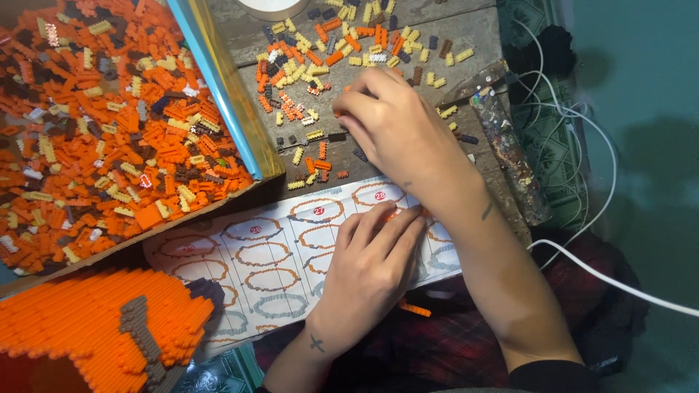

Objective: Assembling a 3D pumpkin-shaped puzzle using small interlocking plastic pieces while following an instruction sheet.

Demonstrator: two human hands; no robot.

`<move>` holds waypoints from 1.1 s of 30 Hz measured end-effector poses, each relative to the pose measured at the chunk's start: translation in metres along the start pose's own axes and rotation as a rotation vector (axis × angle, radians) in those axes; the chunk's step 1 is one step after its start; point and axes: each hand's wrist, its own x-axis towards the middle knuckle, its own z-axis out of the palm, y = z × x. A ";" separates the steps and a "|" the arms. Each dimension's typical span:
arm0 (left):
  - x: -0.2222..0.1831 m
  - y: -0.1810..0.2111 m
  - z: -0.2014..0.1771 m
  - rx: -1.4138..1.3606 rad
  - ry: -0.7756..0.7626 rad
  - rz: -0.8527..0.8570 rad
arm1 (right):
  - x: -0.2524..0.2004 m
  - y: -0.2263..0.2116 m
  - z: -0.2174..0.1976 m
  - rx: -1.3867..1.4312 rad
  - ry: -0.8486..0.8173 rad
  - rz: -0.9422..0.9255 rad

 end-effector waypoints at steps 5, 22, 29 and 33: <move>0.000 0.001 0.000 0.004 0.004 -0.002 | -0.003 0.003 0.004 0.017 0.012 -0.038; 0.010 0.005 -0.006 -0.047 0.046 0.003 | 0.000 -0.008 0.019 -0.116 0.053 -0.114; 0.004 0.004 0.000 -0.004 0.047 0.000 | -0.005 0.012 0.006 -0.360 0.129 0.212; 0.004 0.005 0.000 -0.040 0.092 -0.003 | -0.006 0.014 0.010 -0.314 0.145 0.160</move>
